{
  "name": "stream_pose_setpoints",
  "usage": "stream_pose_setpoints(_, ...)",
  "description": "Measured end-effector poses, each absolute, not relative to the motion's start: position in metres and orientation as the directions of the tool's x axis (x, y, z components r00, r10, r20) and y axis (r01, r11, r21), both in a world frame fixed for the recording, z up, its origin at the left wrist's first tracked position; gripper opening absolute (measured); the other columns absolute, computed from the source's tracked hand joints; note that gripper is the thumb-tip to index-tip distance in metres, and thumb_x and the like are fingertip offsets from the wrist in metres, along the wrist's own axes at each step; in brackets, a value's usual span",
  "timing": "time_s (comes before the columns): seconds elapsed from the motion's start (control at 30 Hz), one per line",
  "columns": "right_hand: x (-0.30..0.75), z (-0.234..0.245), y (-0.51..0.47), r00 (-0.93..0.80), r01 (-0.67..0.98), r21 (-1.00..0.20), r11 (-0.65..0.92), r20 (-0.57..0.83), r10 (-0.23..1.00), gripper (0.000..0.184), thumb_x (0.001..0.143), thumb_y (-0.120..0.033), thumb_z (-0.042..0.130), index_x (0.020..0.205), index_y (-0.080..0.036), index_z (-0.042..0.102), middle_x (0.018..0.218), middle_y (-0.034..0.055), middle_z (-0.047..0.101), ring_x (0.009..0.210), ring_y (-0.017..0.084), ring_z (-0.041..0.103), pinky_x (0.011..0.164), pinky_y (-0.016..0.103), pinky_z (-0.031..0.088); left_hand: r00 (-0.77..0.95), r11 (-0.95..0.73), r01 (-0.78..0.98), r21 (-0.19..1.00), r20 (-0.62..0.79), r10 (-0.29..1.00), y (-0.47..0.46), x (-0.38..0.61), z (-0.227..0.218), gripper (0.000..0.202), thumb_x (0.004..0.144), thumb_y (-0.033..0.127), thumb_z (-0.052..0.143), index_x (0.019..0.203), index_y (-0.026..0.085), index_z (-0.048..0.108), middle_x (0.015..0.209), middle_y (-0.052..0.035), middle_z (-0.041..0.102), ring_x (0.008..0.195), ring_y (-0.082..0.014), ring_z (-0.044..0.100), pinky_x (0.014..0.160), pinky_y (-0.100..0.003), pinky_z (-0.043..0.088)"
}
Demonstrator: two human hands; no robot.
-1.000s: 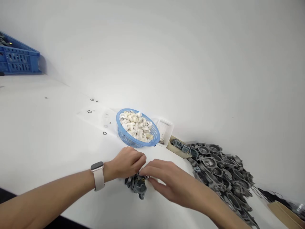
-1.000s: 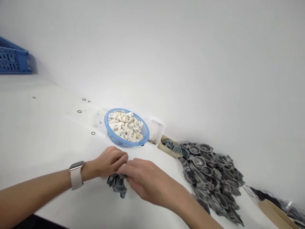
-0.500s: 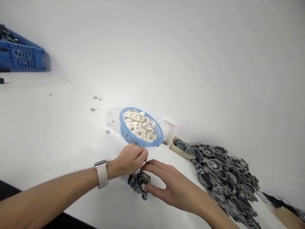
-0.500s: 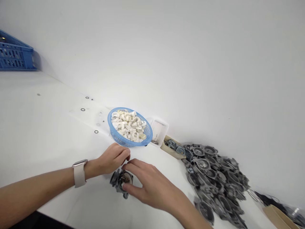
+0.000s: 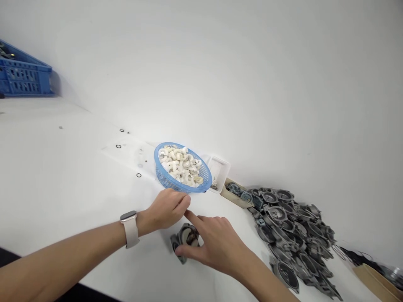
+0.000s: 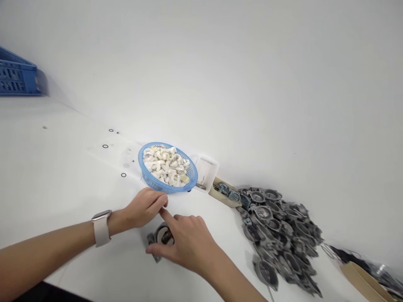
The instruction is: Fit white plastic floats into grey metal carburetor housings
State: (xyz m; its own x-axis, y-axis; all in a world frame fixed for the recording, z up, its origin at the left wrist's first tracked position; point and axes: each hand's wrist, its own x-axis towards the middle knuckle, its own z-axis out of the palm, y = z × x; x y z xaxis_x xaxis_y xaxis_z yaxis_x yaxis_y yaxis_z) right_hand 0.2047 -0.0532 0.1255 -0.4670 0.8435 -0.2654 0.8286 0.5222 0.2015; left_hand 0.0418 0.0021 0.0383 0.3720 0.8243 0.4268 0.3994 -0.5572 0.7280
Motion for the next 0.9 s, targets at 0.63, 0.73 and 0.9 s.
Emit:
stream_pose_setpoints(0.63,0.344,0.147,0.096,-0.161,0.954,0.236,0.187,-0.122,0.979,0.031,0.089,-0.023,0.053,0.114,-0.023,0.073,0.098,0.005,0.074,0.091,0.022,0.067,0.073,0.028,0.042,0.691,-0.491,0.273,0.827,0.186,0.698,0.0,0.039,0.045,0.061,0.077,0.071,0.068,0.12,0.028,0.068,0.119,-0.0063,0.069,0.113,-0.0292,0.063,0.088,-0.034,0.046)
stream_pose_setpoints(0.73,0.344,0.131,0.116,-0.198,0.951,0.222,0.217,-0.105,0.975,0.035,0.086,-0.012,0.05,0.111,-0.021,0.074,0.105,0.006,0.073,0.096,0.02,0.065,0.077,0.025,0.041,0.699,-0.506,0.26,0.822,0.201,0.686,-0.001,0.04,0.044,0.061,0.076,0.071,0.069,0.119,0.028,0.069,0.119,-0.0061,0.069,0.111,-0.0291,0.063,0.09,-0.035,0.046)
stream_pose_setpoints(0.9,0.334,0.107,0.143,-0.237,0.942,0.224,0.248,-0.077,0.968,0.036,0.087,-0.006,0.049,0.111,-0.018,0.073,0.114,0.0096,0.072,0.104,0.021,0.064,0.081,0.024,0.04,0.684,-0.534,0.242,0.81,0.248,0.687,-0.002,0.041,0.045,0.058,0.08,0.072,0.066,0.116,0.027,0.07,0.116,-0.0048,0.07,0.107,-0.0269,0.065,0.088,-0.034,0.047)
